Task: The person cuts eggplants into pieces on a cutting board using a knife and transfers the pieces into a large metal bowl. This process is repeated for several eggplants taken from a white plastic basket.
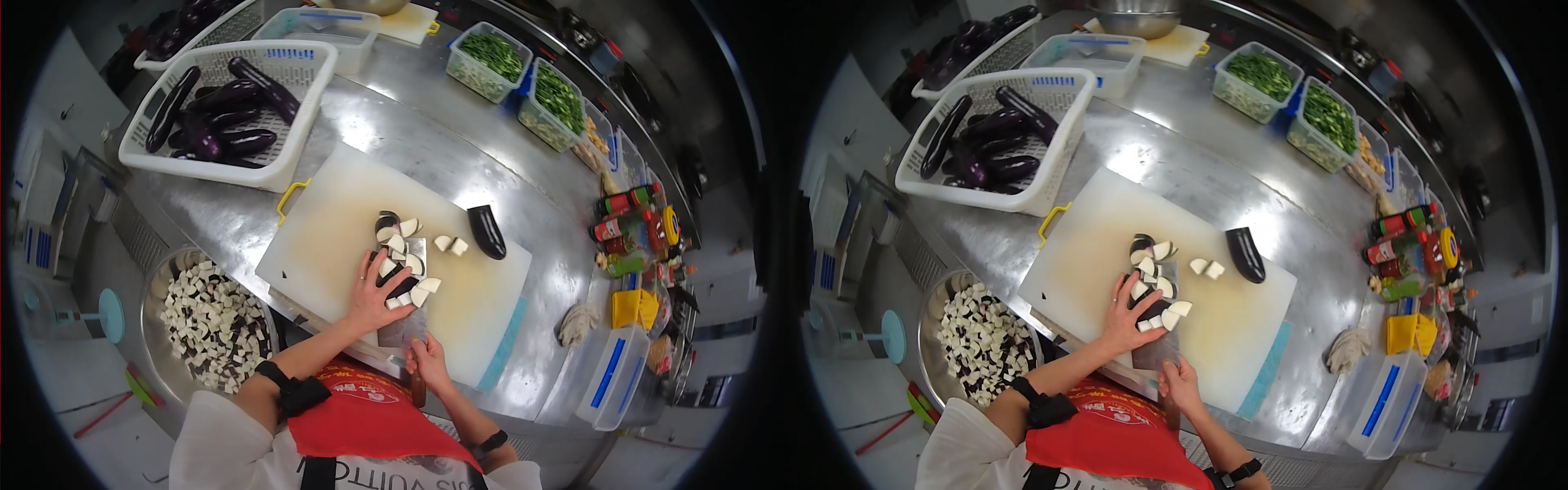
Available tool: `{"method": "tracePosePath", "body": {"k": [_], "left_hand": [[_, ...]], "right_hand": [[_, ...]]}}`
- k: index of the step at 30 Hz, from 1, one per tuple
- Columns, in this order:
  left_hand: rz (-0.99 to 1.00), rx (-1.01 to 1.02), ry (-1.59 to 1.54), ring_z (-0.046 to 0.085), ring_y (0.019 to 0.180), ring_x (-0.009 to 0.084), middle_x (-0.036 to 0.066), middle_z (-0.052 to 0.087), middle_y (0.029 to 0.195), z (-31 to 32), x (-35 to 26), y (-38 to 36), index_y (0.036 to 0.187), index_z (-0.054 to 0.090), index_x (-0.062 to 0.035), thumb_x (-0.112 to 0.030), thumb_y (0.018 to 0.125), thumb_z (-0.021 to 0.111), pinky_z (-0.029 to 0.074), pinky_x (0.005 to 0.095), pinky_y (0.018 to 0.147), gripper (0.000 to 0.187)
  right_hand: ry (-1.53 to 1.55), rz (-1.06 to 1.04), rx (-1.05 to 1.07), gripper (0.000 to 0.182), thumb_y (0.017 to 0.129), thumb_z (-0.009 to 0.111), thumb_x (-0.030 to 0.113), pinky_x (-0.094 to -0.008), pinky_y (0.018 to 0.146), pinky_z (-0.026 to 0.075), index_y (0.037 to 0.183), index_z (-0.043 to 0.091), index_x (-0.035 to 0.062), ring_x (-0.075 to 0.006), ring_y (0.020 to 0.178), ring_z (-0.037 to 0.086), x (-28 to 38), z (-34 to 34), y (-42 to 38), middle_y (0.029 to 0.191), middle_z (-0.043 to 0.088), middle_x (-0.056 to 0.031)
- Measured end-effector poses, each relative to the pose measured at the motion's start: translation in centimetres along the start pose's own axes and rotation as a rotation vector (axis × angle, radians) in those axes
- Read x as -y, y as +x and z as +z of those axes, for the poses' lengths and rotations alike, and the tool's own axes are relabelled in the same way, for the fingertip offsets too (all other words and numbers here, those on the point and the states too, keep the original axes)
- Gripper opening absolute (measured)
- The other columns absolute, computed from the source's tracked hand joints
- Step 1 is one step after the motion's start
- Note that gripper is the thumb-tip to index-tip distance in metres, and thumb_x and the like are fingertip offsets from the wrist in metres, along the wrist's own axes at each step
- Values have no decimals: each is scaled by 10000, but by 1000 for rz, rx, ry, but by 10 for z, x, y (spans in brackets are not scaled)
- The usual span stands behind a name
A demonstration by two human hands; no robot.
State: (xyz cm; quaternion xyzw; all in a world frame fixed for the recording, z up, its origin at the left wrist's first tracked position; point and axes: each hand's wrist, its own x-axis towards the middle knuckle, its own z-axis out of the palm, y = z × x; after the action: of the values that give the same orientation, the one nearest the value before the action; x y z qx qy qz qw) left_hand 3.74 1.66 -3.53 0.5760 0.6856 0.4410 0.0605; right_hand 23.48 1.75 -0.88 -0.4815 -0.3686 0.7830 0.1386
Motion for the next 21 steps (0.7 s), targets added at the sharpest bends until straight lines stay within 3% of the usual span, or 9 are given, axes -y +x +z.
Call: {"method": "tracePosePath", "body": {"k": [7,10,13,16,17,19,20,21], "left_hand": [[-175,-215,87,282,1313,527,216,309,1455,-57,17,-24,1259,604,-238,-354,622,825,308,583,1069,684],[-310,-348,156,284,1337,486,226,296,1469,-99,33,-58,1255,597,-199,-321,617,824,288,546,1094,688],[-528,-582,111,265,1382,397,211,219,1516,-133,55,-105,1361,489,-169,-243,706,777,288,483,1100,719],[-804,-845,52,250,1394,349,206,207,1514,-159,87,-153,1405,423,-115,-182,830,689,284,432,1095,637],[-954,-959,-56,270,1383,335,200,240,1487,-168,96,-164,1413,401,-84,-258,906,630,295,413,1087,583],[-1138,-1134,-174,334,1336,324,181,274,1461,-180,150,-214,1410,401,-73,-336,961,552,323,403,1060,542],[-1183,-1202,-233,367,1301,318,174,282,1455,-194,154,-222,1409,404,-73,-352,969,532,331,398,1049,537],[-1225,-1267,-303,399,1265,311,167,290,1448,-204,158,-228,1408,406,-74,-367,976,512,339,393,1037,533]], "right_hand": [[-232,-41,163,152,993,500,177,-224,423,371,1081,523,55,-64,481,442,7,46,12,664,516,3],[-341,-54,379,169,994,493,181,-214,434,371,1098,530,53,-55,494,443,2,84,25,648,510,20],[-608,13,598,186,984,504,186,-240,466,402,1105,536,48,-74,514,467,7,141,34,634,517,7],[-835,-59,785,240,961,523,200,-325,532,455,1145,533,47,-185,549,557,-6,194,48,657,575,-82],[-876,-110,789,228,963,522,204,-307,514,449,1130,533,48,-156,540,543,-14,201,50,659,567,-60],[-954,-222,807,207,968,521,211,-272,476,438,1099,532,51,-99,523,514,-28,218,55,662,550,-16],[-942,-200,779,268,935,537,226,-427,640,477,1127,534,39,-372,697,627,-23,221,51,751,613,-217],[-939,-221,765,259,929,548,228,-428,627,473,1096,533,30,-370,679,622,-22,218,52,745,612,-214]]}}
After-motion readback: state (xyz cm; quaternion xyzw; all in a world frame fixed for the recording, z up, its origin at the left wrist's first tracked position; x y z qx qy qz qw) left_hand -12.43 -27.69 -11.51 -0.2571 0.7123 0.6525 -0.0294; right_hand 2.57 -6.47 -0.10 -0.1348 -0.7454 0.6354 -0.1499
